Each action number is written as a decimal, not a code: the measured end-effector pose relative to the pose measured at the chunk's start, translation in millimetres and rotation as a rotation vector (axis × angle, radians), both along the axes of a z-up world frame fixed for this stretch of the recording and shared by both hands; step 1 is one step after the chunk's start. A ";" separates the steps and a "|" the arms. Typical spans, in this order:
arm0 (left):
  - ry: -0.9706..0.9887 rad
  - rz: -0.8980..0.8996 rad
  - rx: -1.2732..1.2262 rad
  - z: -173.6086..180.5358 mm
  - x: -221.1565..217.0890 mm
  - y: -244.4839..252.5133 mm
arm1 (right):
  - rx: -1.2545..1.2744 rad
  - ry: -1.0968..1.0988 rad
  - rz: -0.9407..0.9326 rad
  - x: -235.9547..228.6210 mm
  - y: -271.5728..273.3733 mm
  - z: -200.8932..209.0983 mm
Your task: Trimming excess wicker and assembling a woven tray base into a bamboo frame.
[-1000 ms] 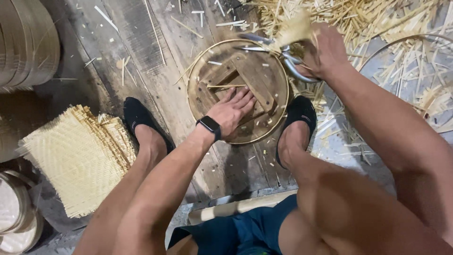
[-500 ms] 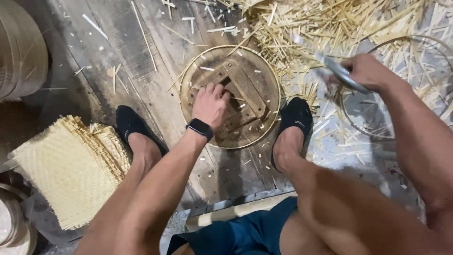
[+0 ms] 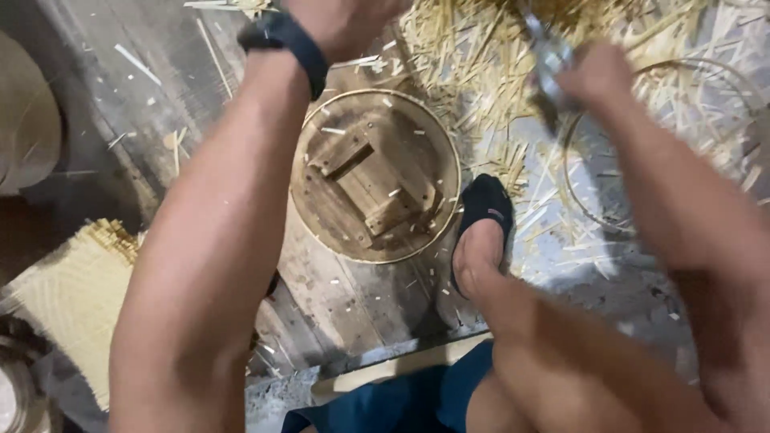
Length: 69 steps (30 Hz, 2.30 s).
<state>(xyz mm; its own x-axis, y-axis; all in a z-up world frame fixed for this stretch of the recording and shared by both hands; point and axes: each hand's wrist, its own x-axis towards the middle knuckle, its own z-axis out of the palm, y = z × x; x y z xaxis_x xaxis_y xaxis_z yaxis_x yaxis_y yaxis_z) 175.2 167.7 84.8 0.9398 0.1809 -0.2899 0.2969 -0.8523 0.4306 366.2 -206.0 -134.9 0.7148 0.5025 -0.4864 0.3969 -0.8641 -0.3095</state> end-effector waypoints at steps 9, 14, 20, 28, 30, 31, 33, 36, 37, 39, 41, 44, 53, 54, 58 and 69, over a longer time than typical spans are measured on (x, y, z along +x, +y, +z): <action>-0.052 0.199 -0.310 -117.6 -53.7 -13.3 | 0.213 0.112 -0.079 -147.9 53.9 87.6; 0.363 0.372 -0.373 -121.3 -44.7 -18.1 | 0.551 0.440 -0.247 -186.1 70.4 50.9; 0.222 0.476 -0.256 -110.1 -52.5 -29.7 | 0.449 0.578 -0.332 -187.1 73.6 42.8; 0.103 0.645 -0.234 -123.4 -174.0 41.0 | 0.473 0.549 -0.308 -210.0 46.8 82.8; 0.221 0.591 -0.151 -123.6 -219.9 53.0 | 0.420 0.580 -0.308 -218.7 40.8 82.1; 0.203 0.869 -0.478 -121.8 -233.7 47.5 | 0.473 0.581 -0.321 -223.3 37.2 73.8; 0.156 1.141 -0.814 -124.4 -241.2 45.4 | 0.530 0.573 -0.325 -222.2 37.2 67.7; 0.188 1.162 -0.821 -128.2 -235.6 45.4 | 0.540 0.718 -0.447 -221.3 40.4 73.2; 0.178 1.129 -0.701 -124.9 -232.2 42.6 | 0.548 0.714 -0.444 -221.9 41.0 74.9; 0.172 1.092 -0.577 -145.9 -241.3 40.3 | 0.559 0.715 -0.445 -227.2 39.6 75.0; -0.143 1.107 -0.716 -194.6 -262.5 42.6 | 0.600 0.674 -0.454 -227.5 39.5 72.2; -0.146 1.244 -0.407 -206.3 -300.1 14.6 | 0.512 0.627 -0.436 -224.2 46.9 90.3; -0.215 1.755 -1.253 -143.6 -342.8 -124.6 | 0.456 0.671 -0.482 -224.7 51.4 90.1; -0.205 1.763 -1.258 -154.2 -341.5 -125.2 | 0.444 0.672 -0.485 -222.4 51.6 89.7; -0.345 1.757 -1.289 -171.5 -325.6 -135.7 | 0.622 0.657 -0.560 -210.8 52.6 97.0; -0.224 1.804 -1.290 -167.2 -314.7 -194.1 | 0.579 0.817 -0.655 -217.5 41.9 67.1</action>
<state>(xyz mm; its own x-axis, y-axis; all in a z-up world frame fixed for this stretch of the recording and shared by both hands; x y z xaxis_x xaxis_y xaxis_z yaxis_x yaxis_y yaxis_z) -139.5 -26.4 -82.4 0.0757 0.4873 -0.8700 0.0847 0.8662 0.4925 148.7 -164.1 -67.8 0.5016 0.4525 -0.7373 -0.5616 -0.4780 -0.6754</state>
